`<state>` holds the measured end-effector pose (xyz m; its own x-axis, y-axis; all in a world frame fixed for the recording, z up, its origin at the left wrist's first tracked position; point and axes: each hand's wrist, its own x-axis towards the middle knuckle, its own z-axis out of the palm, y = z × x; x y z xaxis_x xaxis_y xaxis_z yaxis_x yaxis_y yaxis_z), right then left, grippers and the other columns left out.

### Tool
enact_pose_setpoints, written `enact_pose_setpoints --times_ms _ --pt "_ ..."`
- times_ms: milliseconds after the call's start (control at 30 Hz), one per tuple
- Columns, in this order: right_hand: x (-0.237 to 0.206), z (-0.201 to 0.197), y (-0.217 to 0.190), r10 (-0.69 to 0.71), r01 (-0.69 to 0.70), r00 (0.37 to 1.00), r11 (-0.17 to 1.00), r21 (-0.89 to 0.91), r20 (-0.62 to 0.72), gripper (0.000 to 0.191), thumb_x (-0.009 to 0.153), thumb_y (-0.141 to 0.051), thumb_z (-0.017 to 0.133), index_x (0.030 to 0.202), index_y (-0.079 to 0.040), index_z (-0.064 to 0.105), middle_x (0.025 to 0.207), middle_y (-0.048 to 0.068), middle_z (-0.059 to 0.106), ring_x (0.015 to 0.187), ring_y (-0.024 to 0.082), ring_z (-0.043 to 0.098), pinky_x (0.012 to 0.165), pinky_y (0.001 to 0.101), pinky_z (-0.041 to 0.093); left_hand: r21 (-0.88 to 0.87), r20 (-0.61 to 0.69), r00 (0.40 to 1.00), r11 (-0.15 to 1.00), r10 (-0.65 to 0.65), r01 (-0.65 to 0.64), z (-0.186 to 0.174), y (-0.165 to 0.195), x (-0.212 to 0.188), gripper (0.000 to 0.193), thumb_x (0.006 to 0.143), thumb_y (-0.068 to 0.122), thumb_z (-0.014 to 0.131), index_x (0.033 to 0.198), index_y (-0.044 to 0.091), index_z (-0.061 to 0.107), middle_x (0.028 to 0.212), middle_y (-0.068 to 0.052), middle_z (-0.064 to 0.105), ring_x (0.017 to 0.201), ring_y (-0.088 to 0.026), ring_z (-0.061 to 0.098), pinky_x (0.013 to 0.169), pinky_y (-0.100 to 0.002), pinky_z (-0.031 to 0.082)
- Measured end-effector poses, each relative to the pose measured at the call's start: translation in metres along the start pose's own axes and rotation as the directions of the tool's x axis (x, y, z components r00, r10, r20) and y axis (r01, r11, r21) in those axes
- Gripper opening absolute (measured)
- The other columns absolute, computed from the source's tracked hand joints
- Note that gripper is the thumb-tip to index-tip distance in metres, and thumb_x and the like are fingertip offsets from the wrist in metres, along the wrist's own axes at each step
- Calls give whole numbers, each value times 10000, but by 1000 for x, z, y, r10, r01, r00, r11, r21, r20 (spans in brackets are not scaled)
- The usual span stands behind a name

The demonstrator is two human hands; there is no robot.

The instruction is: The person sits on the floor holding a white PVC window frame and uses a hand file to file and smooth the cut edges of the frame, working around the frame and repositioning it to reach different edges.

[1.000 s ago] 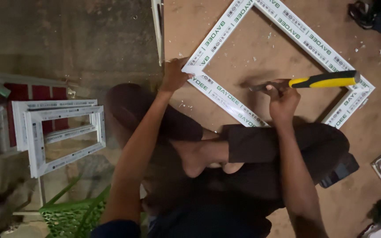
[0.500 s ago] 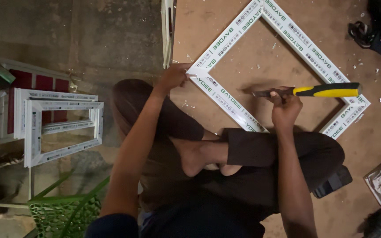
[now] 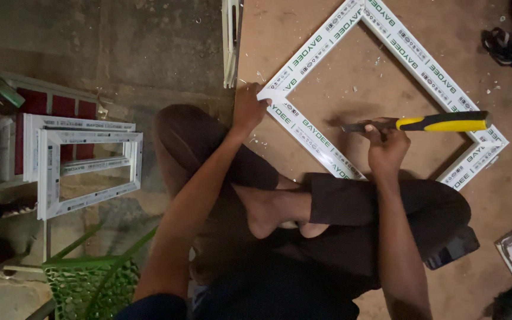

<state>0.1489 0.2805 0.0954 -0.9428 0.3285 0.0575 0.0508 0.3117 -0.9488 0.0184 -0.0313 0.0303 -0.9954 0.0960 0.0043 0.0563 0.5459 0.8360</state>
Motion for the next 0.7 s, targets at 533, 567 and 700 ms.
enact_pose_setpoints --times_ms 533,567,700 --pt "-1 7 -13 -15 13 1000 974 227 7 152 998 87 625 1139 95 570 1036 115 682 975 180 716 909 371 668 -25 -298 952 998 -61 56 -26 -17 -8 172 861 98 617 954 -44 648 818 -220 684 798 -388 685 698 -464 527" --pt "-1 7 -14 -18 18 1000 985 172 -4 154 995 89 635 1138 99 580 1035 121 688 975 182 717 901 365 665 -37 -299 952 998 -64 56 -21 -12 -15 190 892 131 630 941 -52 616 805 -218 671 787 -400 668 682 -476 508" --pt "-1 9 -23 -46 49 999 991 123 -29 184 987 91 684 1151 105 602 1045 137 695 980 182 709 884 344 641 212 -12 994 972 105 -100 26 30 -70 400 1109 249 490 840 27 685 821 -187 653 814 -365 635 799 -519 497"
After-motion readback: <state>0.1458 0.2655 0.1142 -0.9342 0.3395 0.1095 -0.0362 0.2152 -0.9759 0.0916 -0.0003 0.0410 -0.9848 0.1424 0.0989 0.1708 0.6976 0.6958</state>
